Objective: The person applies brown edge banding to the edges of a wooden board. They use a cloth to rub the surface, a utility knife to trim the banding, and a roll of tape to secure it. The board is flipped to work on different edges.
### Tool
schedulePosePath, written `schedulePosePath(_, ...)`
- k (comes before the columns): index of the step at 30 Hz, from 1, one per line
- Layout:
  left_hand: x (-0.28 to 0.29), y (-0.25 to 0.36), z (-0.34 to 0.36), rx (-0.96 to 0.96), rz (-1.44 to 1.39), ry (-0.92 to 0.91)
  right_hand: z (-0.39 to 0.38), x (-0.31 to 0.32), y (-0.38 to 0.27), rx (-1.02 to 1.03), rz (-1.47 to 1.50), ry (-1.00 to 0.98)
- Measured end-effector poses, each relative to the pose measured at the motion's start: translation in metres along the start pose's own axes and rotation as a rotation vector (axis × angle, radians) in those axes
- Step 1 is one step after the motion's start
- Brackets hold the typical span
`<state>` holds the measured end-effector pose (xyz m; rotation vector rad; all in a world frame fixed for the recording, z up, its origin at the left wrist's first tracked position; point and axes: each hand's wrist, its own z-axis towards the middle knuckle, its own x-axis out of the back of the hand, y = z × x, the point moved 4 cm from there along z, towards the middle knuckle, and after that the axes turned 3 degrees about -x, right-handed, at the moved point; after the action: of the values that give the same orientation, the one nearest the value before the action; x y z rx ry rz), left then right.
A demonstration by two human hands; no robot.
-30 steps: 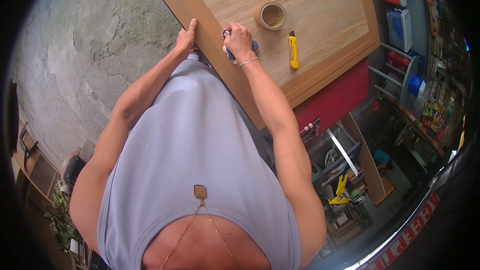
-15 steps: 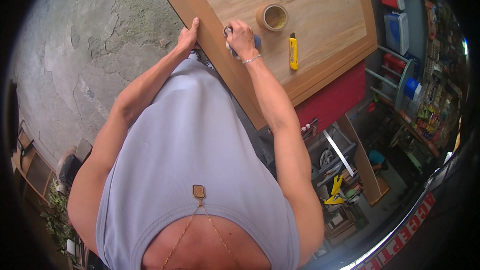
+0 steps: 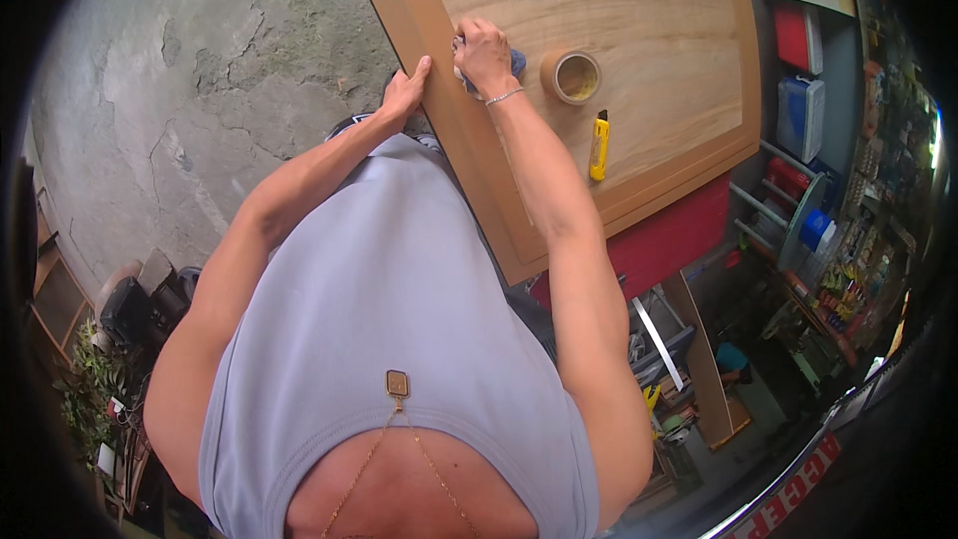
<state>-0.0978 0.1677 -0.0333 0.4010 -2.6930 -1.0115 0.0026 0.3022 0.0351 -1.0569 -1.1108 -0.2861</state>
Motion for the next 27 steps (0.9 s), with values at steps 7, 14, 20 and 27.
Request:
schedulePosePath(7,0.005,0.02,-0.015,0.159,0.141,-0.073,0.034,-0.008,0.0,0.073,0.001,0.04)
schedulePosePath(14,-0.004,-0.008,0.004,0.033,0.02,0.028,0.092,-0.023,-0.009,0.146,-0.04,0.033)
schedulePosePath(20,-0.009,-0.024,0.016,0.042,0.039,-0.051,0.11,-0.026,-0.014,0.084,-0.059,-0.004)
schedulePosePath(27,-0.01,-0.025,0.021,0.03,0.123,-0.004,0.123,-0.029,-0.014,0.131,-0.031,0.023)
